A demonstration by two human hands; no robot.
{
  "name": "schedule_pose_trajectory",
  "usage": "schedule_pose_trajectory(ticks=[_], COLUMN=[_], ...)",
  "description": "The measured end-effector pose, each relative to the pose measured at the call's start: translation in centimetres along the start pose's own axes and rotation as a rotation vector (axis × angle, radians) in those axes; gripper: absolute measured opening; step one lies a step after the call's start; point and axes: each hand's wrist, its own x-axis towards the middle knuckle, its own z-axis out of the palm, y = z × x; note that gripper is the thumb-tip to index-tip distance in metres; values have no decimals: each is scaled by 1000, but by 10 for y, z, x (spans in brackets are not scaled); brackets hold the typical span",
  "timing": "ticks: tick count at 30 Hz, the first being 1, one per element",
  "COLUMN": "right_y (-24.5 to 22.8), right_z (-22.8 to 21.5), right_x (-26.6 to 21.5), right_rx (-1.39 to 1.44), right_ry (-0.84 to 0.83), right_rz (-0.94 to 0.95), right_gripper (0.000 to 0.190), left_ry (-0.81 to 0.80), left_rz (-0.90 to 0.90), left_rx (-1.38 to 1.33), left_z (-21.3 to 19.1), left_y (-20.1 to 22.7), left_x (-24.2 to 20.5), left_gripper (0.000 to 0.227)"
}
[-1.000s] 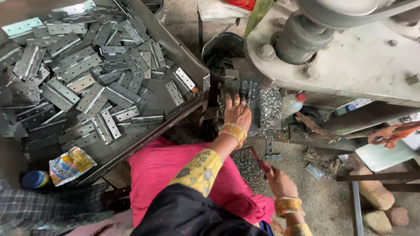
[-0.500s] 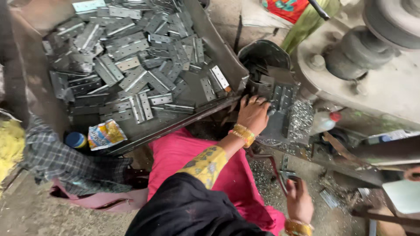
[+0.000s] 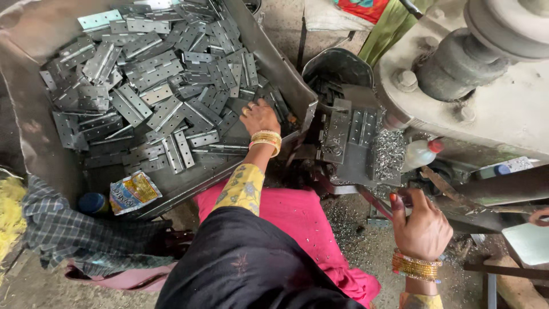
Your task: The person repeatedly picks up small metal brackets from a bin, places them on a grinding machine, and operates the machine to grind the edges. After each cycle, the person removes the processed part and returns it to the bin.
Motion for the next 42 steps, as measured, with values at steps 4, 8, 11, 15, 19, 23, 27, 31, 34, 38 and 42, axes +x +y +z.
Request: schedule_pose_trajectory(ticks=[4,8,11,15,19,23,27,31,34,38,42], right_y=[-3,2,-1,-4,5,3,1,17,40,55,75], right_z=[2,4,1,6,12,9,3,19,52,120,159], right_x=[2,-6,-9,-9,-11,-12,-11,-7,-27,-84,-101], right_rx=[-19,-48,-19,-44,3,34,30,60,6,93,242], right_ry=[-26,-67,-69,-74,-90,-111,-186,-225,-305,-500,-638], right_rz=[35,20,33,-2,-16,33,98,109,216,324,351], right_gripper=[31,31,31,29,28,33,35,36,44,49,60], left_ry=[63,175,-14,-40,-191,10,-60,-195,-262,-172,-233], left_rz=[49,63,-130,170,483,935,817,735,799,818,803], left_rx=[-74,-55,-511,-674,-750,-219,-392,-256,-63,-60,-62], left_z=[-5,-25,-55,-80,-78,-46,-8,-12,-32,-58,-65], left_y=[-33,-63,-67,-37,34,102,120,126,130,130,117], left_x=[-6,-24,-34,-66,-121,-194,-215,-190,-174,-169,-176], left_gripper=[27,25,36,31,24,23,34,32,31,38,36])
